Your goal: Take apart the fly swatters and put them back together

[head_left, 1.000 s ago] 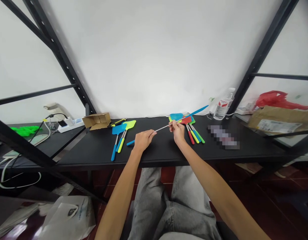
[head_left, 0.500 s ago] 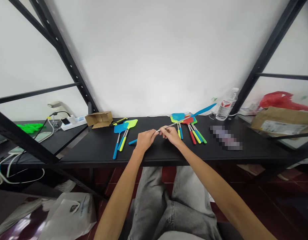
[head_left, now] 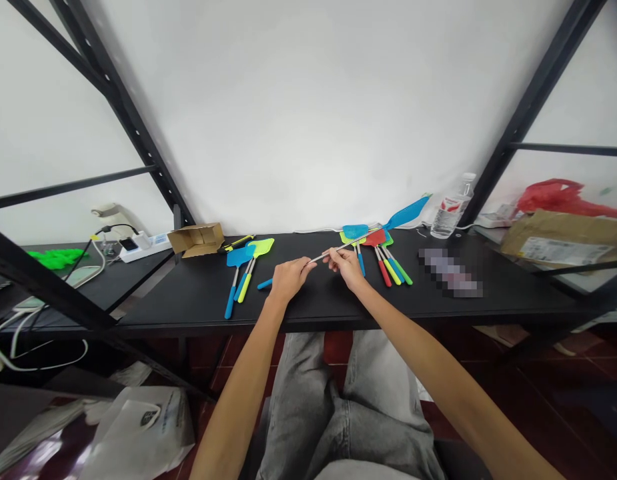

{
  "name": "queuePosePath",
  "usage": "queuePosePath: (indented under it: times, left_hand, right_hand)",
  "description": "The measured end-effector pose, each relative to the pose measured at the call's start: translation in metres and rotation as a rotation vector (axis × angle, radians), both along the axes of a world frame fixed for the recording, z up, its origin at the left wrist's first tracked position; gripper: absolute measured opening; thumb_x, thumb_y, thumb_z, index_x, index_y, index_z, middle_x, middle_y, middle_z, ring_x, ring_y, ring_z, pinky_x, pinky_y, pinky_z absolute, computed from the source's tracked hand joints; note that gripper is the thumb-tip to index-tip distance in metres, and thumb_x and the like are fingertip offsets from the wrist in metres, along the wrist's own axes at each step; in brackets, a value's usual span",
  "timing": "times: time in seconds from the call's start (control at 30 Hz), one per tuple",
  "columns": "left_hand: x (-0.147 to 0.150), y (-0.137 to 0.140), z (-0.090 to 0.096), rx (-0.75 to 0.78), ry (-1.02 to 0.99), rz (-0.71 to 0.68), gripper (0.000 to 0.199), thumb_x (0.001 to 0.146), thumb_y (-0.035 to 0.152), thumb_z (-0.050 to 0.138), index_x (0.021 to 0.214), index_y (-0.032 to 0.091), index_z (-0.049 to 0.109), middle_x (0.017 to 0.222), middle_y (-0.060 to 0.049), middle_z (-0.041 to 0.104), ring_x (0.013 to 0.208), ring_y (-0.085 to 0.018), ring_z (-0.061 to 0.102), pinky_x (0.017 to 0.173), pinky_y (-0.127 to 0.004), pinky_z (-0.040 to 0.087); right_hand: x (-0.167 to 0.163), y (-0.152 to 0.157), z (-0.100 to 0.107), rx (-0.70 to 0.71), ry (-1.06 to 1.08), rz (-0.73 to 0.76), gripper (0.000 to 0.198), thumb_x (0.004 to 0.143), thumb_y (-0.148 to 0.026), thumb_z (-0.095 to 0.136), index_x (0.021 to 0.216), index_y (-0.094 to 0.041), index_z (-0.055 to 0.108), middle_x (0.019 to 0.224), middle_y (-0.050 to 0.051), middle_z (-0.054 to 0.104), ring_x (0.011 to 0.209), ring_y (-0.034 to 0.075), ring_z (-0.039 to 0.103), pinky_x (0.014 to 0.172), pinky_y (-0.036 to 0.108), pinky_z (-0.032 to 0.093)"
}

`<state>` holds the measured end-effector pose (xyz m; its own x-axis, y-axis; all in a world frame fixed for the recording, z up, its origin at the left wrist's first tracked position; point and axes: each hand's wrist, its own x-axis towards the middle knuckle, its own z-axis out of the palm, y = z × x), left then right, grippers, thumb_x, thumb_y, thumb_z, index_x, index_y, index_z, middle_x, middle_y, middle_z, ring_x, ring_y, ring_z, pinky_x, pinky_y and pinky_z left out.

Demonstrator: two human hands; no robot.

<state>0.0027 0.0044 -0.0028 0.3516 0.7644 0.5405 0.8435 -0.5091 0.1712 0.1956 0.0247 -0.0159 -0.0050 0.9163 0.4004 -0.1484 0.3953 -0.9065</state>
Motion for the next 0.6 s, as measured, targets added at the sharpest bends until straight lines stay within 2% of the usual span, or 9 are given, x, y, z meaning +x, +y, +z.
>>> queuePosePath:
  times: [0.27, 0.6]
  left_hand:
    - [-0.0015, 0.0002, -0.0003, -0.005, -0.017, 0.01, 0.039, 0.101, 0.051, 0.038, 0.105, 0.027, 0.069, 0.096, -0.003, 0.075, 0.088, -0.019, 0.068, 0.066, -0.026, 0.035]
    - [-0.0013, 0.0003, 0.0007, 0.004, 0.002, 0.004, 0.036, 0.101, 0.05, 0.041, 0.101, 0.028, 0.069, 0.095, 0.0, 0.075, 0.088, -0.018, 0.068, 0.064, -0.026, 0.033]
  right_hand:
    - [0.0041, 0.0038, 0.0021, 0.009, 0.154, -0.114, 0.049, 0.075, -0.066, 0.069, 0.076, -0.018, 0.073, 0.065, 0.004, 0.064, 0.051, 0.011, 0.05, 0.043, 0.024, 0.035]
    - [0.0103, 0.0088, 0.0018, 0.038, 0.318, -0.229, 0.049, 0.077, -0.065, 0.068, 0.075, -0.016, 0.07, 0.062, 0.002, 0.06, 0.05, 0.009, 0.047, 0.043, 0.023, 0.035]
